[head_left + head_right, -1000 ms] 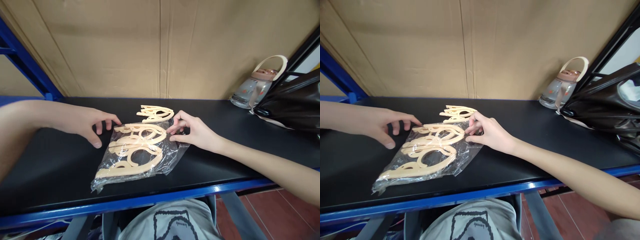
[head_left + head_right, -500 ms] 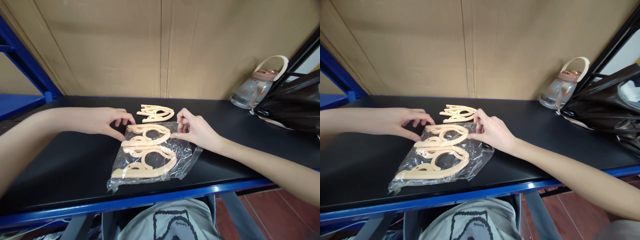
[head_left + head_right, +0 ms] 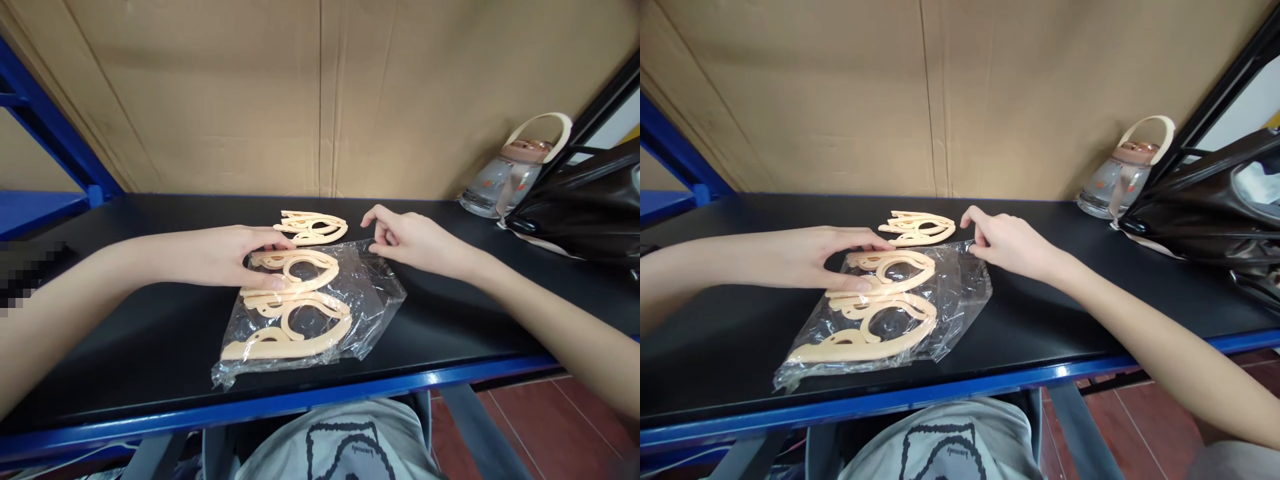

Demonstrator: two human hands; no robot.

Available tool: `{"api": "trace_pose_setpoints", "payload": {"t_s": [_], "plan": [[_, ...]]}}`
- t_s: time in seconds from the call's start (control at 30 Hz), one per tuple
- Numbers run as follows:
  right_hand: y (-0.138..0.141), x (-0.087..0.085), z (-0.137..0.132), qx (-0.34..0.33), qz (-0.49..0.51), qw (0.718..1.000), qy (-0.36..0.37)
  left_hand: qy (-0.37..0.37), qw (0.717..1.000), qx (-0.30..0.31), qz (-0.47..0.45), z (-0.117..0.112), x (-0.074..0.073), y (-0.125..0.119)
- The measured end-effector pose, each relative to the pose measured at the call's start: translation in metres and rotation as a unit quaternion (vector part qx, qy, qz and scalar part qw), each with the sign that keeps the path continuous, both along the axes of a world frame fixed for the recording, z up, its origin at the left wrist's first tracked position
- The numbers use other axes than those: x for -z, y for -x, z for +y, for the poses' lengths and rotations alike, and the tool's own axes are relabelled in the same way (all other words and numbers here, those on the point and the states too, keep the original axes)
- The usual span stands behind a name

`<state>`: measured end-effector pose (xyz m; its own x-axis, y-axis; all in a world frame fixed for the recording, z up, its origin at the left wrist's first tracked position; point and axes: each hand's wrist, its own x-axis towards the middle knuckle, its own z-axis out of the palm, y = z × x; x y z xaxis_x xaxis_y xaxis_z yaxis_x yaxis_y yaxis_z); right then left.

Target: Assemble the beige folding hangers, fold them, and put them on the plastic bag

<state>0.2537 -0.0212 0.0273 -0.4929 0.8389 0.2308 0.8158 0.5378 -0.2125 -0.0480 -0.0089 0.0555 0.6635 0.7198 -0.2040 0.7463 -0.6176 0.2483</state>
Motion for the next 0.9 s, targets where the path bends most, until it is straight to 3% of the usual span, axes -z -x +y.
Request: {"api": "trace_pose_setpoints", "payload": {"t_s": [0.07,0.17,0.3,0.5,0.67,0.9], "plan": [[-0.007,-0.001,0.01,0.009,0.01,1.0,-0.023,0.001,1.0,0.006,0.001,0.0,0.001,0.0],[-0.005,0.001,0.027,-0.032,0.029,0.998,-0.051,-0.004,1.0,0.007,0.0,-0.002,0.002,-0.002],[0.013,0.005,0.047,-0.126,0.012,0.989,-0.071,-0.021,1.0,0.0,0.02,-0.006,0.002,-0.007],[0.04,0.002,0.064,-0.199,-0.053,0.976,-0.071,-0.032,0.999,-0.005,0.03,-0.007,0.001,-0.011],[0.051,0.0,0.067,-0.189,-0.101,0.976,-0.029,-0.016,1.0,-0.002,0.026,-0.013,-0.003,-0.016],[0.058,-0.003,0.072,-0.17,-0.077,0.982,-0.014,0.003,1.0,0.01,0.017,-0.018,-0.007,-0.021]]}}
